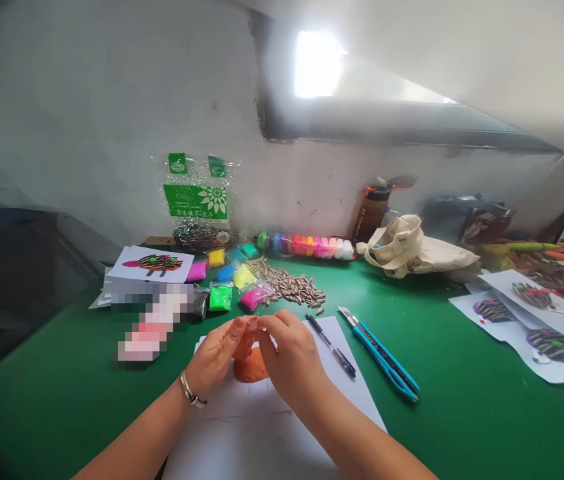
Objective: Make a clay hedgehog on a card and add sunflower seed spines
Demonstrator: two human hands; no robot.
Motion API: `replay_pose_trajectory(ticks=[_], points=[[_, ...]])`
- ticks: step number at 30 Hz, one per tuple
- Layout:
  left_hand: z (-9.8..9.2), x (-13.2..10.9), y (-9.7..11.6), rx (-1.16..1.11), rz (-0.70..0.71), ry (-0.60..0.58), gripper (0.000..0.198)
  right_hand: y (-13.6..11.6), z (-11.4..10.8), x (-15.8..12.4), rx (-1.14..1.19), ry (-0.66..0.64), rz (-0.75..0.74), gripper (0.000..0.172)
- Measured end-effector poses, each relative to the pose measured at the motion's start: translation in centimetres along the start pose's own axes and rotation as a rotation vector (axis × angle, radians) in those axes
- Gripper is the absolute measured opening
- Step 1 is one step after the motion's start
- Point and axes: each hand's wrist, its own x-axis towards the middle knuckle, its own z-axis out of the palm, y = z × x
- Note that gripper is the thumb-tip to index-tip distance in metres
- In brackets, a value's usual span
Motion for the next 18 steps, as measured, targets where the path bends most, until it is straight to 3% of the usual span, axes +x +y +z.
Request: replay_pose_trajectory(ticks=[6,18], points=[[0.08,0.05,0.08,0.015,0.01,-0.018,0.057,0.09,-0.05,0.24,0.129,-0.044,0.092,0.012],[0.0,0.18,-0.21,-0.07,-0.03,-0.035,0.056,-0.27,-0.39,0.12,0.192,-0.089,0.073,0.013]])
